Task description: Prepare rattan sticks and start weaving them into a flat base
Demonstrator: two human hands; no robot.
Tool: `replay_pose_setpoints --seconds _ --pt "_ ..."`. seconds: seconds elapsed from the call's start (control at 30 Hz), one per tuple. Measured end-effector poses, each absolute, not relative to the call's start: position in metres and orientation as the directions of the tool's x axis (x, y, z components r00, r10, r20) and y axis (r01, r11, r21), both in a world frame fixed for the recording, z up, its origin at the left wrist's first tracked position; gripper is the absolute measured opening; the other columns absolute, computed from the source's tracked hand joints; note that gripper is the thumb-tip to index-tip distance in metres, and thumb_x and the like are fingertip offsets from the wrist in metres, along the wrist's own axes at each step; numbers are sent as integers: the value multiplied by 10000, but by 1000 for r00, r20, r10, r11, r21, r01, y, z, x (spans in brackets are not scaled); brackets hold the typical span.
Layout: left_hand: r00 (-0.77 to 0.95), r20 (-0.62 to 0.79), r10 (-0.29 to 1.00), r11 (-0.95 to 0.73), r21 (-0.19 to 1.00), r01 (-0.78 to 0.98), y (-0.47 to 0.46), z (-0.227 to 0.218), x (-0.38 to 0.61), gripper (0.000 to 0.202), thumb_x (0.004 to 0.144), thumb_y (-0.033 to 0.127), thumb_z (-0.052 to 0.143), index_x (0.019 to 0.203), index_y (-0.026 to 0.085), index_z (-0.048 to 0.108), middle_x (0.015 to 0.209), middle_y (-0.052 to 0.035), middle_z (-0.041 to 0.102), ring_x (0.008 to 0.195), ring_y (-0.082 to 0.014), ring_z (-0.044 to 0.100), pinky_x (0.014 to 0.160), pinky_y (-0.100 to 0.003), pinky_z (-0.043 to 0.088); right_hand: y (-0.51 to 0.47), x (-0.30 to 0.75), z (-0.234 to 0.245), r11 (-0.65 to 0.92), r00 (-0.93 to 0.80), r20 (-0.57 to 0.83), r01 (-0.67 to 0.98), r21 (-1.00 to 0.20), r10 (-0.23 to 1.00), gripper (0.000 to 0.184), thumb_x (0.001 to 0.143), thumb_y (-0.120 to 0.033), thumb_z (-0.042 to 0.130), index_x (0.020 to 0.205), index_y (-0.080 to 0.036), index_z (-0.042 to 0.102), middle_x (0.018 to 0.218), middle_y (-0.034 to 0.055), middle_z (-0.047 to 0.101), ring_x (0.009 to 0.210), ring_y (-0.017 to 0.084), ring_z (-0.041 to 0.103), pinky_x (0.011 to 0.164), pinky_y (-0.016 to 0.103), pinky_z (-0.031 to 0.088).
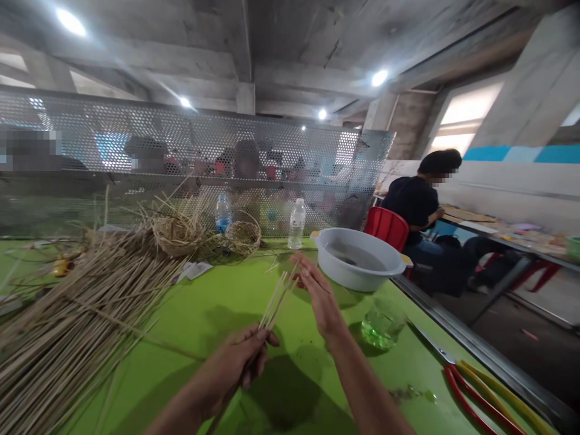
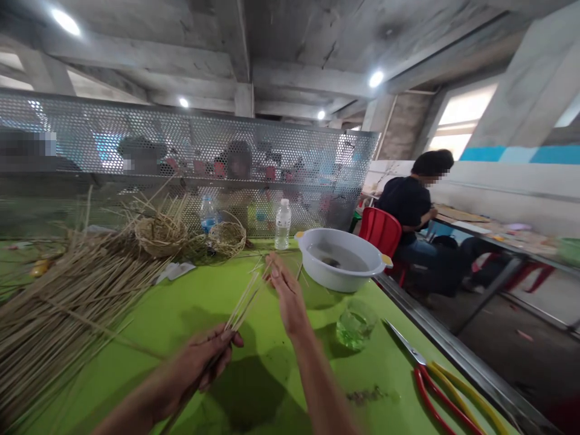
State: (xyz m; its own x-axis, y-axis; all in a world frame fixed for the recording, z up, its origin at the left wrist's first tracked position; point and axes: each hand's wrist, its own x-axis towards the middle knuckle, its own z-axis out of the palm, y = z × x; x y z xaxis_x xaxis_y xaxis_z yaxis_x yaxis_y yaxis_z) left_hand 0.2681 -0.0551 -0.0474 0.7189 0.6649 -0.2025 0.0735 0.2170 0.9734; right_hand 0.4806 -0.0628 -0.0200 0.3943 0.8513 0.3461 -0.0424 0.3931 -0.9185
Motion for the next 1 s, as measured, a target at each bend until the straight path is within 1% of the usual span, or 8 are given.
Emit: replay_pose_setpoints --seconds 0.17,0.3,0.4,0.47,0.5,0.67,0.8,1.0 --pt "712 -208 671 224 972 73 -54 -48 269 525 820 689 629 977 189 660 580 70 505 445 -67 283 427 -218 190 -62 481 -22 386 400 340 -37 -922 851 518 833 -601 685 1256 -303 707 1339 69 665 1026 292 659 960 465 469" --pt "716 -200 669 209 975 78 -53 -48 268 502 853 668 604 1006 194 664 587 67 511 454 -67 297 442 -218 197 -62 477 -25 355 366 314 -50 -933 876 497 828 -599 688 1229 -307 721 1319 62 676 1018 291 666 935 449 476" --pt "709 -199 676 213 974 71 -51 -49 268 504 856 666 602 1023 195 663 594 68 515 452 -62 307 447 -216 196 -62 474 -27 337 346 302 -44 -941 888 460 837 -588 683 1184 -294 747 1198 61 726 1025 293 664 907 427 486" --pt "707 -199 679 213 975 69 -51 -49 268 513 848 669 605 1026 192 666 594 67 515 451 -61 312 446 -217 196 -63 473 -27 328 332 294 -49 -943 896 462 841 -590 678 1174 -279 755 1097 65 751 1040 297 662 921 428 481" --pt "704 -198 682 212 975 68 -51 -49 268 515 844 668 607 1026 189 669 597 66 516 452 -61 315 446 -217 199 -63 473 -27 325 324 290 -58 -944 901 465 839 -593 680 1169 -276 759 1082 66 753 1048 299 663 936 433 476" --pt "693 -194 694 228 973 44 -54 -48 268 505 840 641 624 1048 183 674 624 58 529 469 -63 327 446 -216 198 -64 473 -25 331 268 283 -155 -931 921 442 824 -575 710 1146 -278 771 1217 76 723 1046 303 682 987 462 465" --pt "688 -181 703 211 977 42 -52 -49 268 475 861 621 613 1040 184 663 611 61 531 461 -63 315 441 -217 190 -64 472 -26 346 285 274 -244 -906 919 430 813 -534 743 1177 -304 749 1272 64 704 1081 291 679 1010 458 457" --pt "688 -201 697 235 971 46 -52 -50 269 490 850 625 620 1049 178 640 602 61 555 452 -67 332 433 -215 200 -64 470 -25 342 259 271 -292 -893 927 426 818 -524 739 1155 -264 750 1254 78 712 1077 290 673 981 441 477"
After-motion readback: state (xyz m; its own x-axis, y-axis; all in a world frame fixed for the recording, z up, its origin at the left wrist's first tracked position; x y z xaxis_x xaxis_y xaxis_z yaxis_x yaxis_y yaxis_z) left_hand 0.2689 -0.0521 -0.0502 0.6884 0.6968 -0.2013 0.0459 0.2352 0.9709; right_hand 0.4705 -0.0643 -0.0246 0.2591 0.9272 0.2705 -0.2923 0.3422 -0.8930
